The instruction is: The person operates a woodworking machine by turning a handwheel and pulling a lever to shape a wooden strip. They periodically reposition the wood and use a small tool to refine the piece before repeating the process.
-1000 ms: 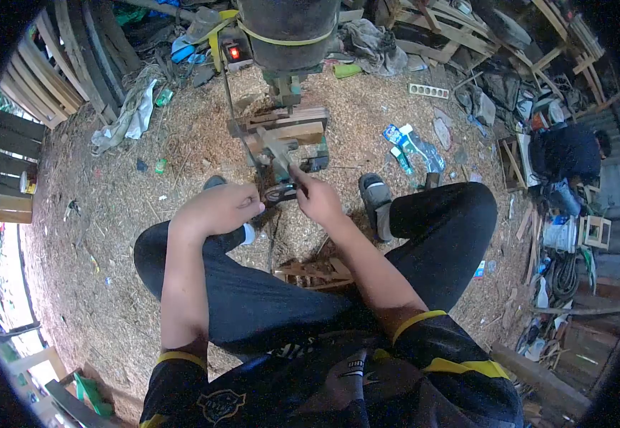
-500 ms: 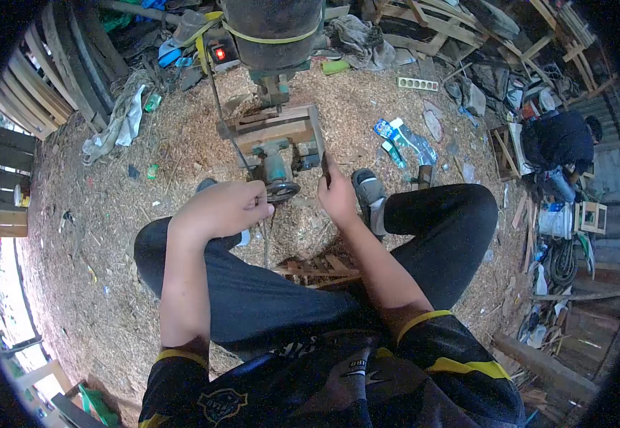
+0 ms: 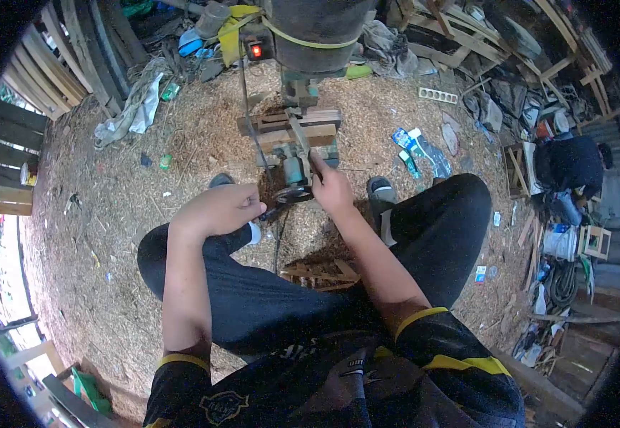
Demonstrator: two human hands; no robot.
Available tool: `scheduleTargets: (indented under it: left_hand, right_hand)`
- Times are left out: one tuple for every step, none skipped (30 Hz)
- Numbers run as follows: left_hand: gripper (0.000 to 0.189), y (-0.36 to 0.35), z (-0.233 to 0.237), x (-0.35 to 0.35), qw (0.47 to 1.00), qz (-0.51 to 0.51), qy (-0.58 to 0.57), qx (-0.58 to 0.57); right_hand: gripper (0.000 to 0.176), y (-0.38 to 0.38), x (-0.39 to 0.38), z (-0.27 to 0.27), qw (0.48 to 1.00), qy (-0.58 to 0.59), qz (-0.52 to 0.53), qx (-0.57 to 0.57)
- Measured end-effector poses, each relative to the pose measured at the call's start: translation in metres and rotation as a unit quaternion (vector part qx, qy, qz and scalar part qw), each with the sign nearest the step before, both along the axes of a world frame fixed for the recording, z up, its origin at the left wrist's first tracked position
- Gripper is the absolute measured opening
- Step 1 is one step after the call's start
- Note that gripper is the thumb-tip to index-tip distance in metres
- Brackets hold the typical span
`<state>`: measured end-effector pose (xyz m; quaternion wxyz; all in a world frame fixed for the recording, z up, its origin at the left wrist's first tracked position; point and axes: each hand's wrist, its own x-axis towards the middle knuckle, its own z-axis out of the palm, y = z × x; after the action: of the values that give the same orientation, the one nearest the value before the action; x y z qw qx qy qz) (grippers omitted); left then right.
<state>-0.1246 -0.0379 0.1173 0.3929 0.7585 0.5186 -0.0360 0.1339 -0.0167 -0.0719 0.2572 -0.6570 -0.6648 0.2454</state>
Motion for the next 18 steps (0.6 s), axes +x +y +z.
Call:
scheduleTargets:
  left_hand:
    - [0.033,-0.001,-0.004,-0.005,1.000,0.005,-0.002,-0.003]
    - [0.033,-0.002,-0.007,-0.009,1.000,0.009,-0.004,-0.006]
    - [0.033,-0.003,-0.009,-0.013,1.000,0.015,-0.003,-0.010]
    - [0.033,-0.004,-0.011,-0.017,1.000,0.020,-0.001,-0.014]
    - [0.034,-0.005,-0.013,-0.021,1.000,0.025,0.000,-0.016]
    - [0.034,-0.007,-0.013,-0.024,0.999,0.033,0.002,-0.005]
    - [0.034,-0.009,-0.014,-0.027,0.999,0.040,0.004,0.006]
    - [0.034,-0.011,-0.014,-0.028,0.999,0.047,0.006,0.016]
    - [0.034,-0.012,-0.015,-0.030,0.999,0.049,0.007,0.014]
    - [0.034,-0.012,-0.015,-0.031,0.999,0.050,0.008,0.012]
    - [0.034,-0.012,-0.015,-0.032,0.999,0.050,0.009,0.009]
    - [0.034,-0.011,-0.015,-0.033,0.999,0.047,0.009,0.009]
    - [0.034,-0.011,-0.015,-0.033,0.999,0.045,0.008,0.008]
    - [0.034,-0.012,-0.016,-0.033,0.999,0.044,0.006,0.007]
    - [0.034,-0.012,-0.014,-0.031,0.999,0.039,0.002,0.003]
    - [0.034,-0.012,-0.009,-0.028,0.999,0.033,-0.002,-0.001]
    - [0.035,-0.011,-0.005,-0.025,1.000,0.028,-0.007,-0.003]
    - [0.035,-0.011,-0.002,-0.021,1.000,0.021,-0.008,-0.001]
  right_hand:
    - [0.054,0.003,-0.002,0.000,1.000,-0.004,0.005,0.003]
    - [0.055,0.005,-0.004,0.000,1.000,-0.009,0.010,0.005]
    - [0.055,0.006,-0.006,-0.001,1.000,-0.011,0.020,0.006]
    - [0.056,0.007,-0.008,-0.001,0.999,-0.013,0.031,0.007]
    - [0.056,0.008,-0.010,-0.001,0.999,-0.016,0.041,0.009]
    - [0.057,0.012,-0.014,0.004,0.996,-0.038,0.082,-0.009]
    - [0.058,0.017,-0.018,0.008,0.990,-0.060,0.121,-0.028]
    - [0.059,0.021,-0.022,0.011,0.983,-0.081,0.160,-0.047]
    - [0.062,0.021,-0.034,0.049,0.965,-0.147,0.193,-0.102]
    - [0.062,0.019,-0.037,0.047,0.973,-0.112,0.187,-0.073]
    - [0.062,0.015,-0.039,0.044,0.980,-0.078,0.179,-0.044]
    - [0.063,0.012,-0.041,0.040,0.984,-0.043,0.172,-0.014]
    - [0.063,0.009,-0.040,0.034,0.987,-0.037,0.159,0.000]
    - [0.064,0.005,-0.038,0.027,0.989,-0.033,0.145,0.013]
    - [0.064,0.000,-0.035,0.027,0.990,-0.029,0.132,0.026]
    - [0.064,-0.005,-0.031,0.028,0.992,-0.035,0.117,0.040]
    - [0.064,-0.010,-0.027,0.029,0.992,-0.042,0.102,0.054]
    - [0.064,-0.012,-0.022,0.032,0.993,-0.048,0.086,0.069]
